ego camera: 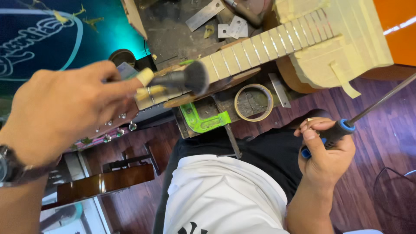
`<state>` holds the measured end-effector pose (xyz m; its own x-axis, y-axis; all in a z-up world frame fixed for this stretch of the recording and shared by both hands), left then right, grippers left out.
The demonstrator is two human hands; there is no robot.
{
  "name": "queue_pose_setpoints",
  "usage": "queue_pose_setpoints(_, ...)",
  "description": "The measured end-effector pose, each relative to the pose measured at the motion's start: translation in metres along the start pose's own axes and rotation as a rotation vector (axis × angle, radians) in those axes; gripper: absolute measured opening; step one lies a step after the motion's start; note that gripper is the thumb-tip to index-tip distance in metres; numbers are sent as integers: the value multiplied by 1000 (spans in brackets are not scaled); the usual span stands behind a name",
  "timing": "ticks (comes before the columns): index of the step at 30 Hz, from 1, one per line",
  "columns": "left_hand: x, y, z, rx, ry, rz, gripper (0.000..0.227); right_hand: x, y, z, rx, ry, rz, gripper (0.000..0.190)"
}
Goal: The person files the edges of the frets on a guitar neck using a metal file. The guitar neck is clamped in a vise, and the frets are protected with masking tape. The person repeatedly files the fret edges to smooth them.
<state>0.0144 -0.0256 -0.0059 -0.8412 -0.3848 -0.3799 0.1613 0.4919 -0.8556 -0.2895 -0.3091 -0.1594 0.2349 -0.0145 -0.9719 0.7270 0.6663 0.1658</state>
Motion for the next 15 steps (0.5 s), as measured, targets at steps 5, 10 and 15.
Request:
queue_pose_setpoints(5,-21,16,-11,25,-138,143,19,1,4,1,-46,-1,-10,18)
queue_pose_setpoints(10,-33,26,-25,-6,-200,340,16,1,7,0,-79,23,-4,17)
queue_pose_setpoints(15,-33,19,-37,-333,-166,-150,22,-6,8,9,-101,206,-185,27)
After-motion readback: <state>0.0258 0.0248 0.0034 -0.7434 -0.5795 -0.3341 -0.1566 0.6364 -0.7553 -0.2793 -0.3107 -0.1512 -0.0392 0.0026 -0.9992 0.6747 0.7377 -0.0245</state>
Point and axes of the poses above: each hand's wrist, its own z-axis towards the middle knuckle, its own y-axis out of the palm, x = y × z, the point moved 3 cm from there along z, towards the middle knuckle, and after that the axes turned 10 degrees about -x, right-handed, at the moved point
